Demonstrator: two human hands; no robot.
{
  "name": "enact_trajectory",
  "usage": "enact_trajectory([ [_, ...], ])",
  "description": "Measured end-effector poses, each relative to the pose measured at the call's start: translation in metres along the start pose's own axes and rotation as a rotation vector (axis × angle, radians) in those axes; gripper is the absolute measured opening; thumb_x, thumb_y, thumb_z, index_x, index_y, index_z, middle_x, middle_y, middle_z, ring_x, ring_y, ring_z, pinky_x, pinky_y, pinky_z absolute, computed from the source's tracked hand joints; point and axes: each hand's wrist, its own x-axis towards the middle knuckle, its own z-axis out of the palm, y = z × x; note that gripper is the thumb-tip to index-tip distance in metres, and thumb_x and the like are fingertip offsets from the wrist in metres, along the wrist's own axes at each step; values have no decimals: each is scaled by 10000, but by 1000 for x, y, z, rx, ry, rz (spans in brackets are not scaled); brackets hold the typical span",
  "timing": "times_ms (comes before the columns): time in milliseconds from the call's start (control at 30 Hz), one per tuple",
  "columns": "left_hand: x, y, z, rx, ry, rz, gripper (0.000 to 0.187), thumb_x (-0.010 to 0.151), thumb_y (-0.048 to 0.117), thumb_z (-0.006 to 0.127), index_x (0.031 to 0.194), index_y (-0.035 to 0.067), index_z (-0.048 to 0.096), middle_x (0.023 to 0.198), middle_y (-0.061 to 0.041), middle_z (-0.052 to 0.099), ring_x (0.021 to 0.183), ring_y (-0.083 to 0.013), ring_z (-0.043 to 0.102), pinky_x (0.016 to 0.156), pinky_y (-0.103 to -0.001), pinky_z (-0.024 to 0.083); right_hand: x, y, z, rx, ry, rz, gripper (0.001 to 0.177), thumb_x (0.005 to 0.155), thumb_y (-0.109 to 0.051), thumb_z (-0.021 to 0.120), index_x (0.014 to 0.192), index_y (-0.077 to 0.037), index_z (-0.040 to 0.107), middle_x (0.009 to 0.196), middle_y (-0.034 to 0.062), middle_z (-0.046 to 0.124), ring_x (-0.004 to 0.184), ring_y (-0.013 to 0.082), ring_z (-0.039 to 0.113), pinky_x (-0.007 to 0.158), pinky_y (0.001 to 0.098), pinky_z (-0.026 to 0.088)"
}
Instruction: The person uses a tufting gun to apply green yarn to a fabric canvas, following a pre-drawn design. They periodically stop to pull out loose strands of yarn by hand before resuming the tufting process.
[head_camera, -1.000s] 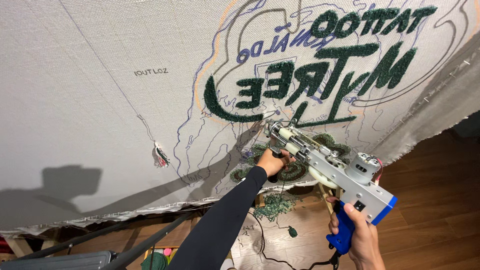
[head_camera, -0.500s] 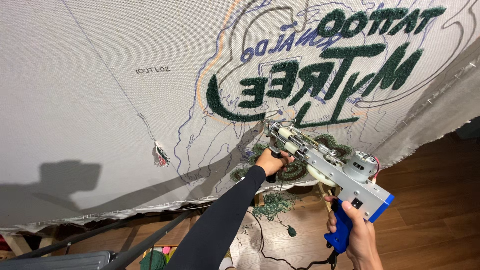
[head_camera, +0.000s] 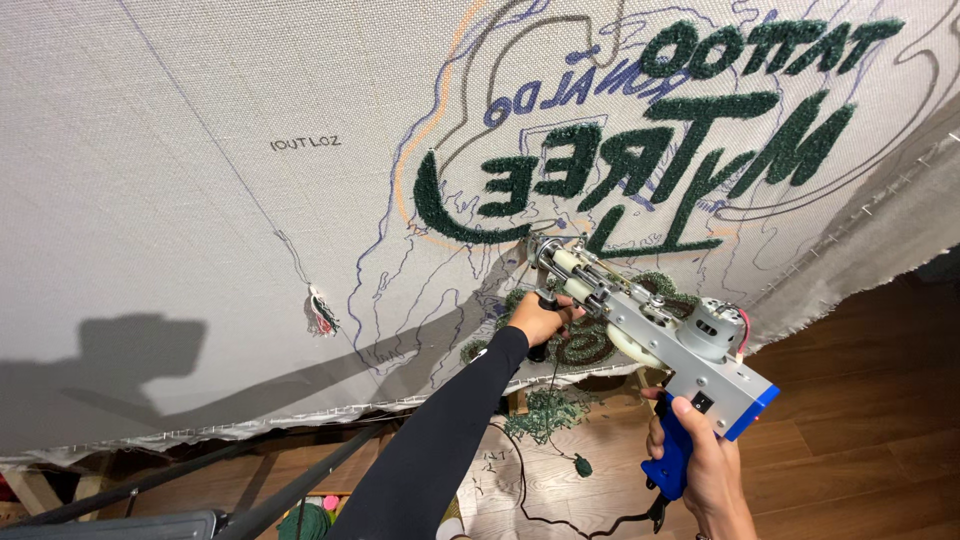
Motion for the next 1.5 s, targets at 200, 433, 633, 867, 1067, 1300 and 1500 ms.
enact_trajectory([
  [200,22,-15,-9,-211,-10,48,428,872,228,827,1160,-67,713,1037,-111,755,701,-118,704,609,-304,610,11,1,12,-102,30,-106,377,836,-219,649,1106,42,629,810,59,704,512,167,533,448,325,443],
  [433,11,16,-44,-77,42,-44,435,923,282,714,1253,-1,696,1007,-98,761,585,-138,700,462,-302,437,16,7,41,-555,71,-269,230,833,-219,752,917,-25,663,617,26,634,492,135,589,460,289,480],
  [633,16,17,-52,54,58,33,462,945,327,713,1282,12,704,911,-107,766,601,-148,727,549,-286,493,22,6,52,-470,127,-199,209,858,-191,758,833,-8,660,590,38,614,481,143,569,456,304,449],
  [867,26,19,-57,-44,77,27,433,936,304,733,1243,-2,717,952,-88,760,603,-163,725,546,-311,541,31,8,52,-484,152,-206,197,869,-186,750,831,-14,663,586,42,619,474,142,575,455,302,451],
  [1067,26,24,-56,-50,99,118,365,943,236,726,1192,-31,742,1028,-88,775,660,-119,707,577,-317,618,31,9,55,-404,158,-192,185,875,-169,743,844,-9,656,603,43,611,489,147,567,455,306,442],
  [1300,19,40,-54,-84,85,89,371,932,208,716,1215,-33,715,943,-123,755,602,-173,702,574,-338,589,26,5,53,-394,151,-218,212,896,-186,729,846,6,655,596,57,615,494,141,569,461,296,449],
  [1500,13,37,-37,28,101,21,382,940,218,702,1263,16,677,1025,-25,746,667,-123,746,636,-270,550,22,3,35,-255,51,-269,227,911,-170,696,944,51,649,642,88,615,508,166,580,458,309,460],
])
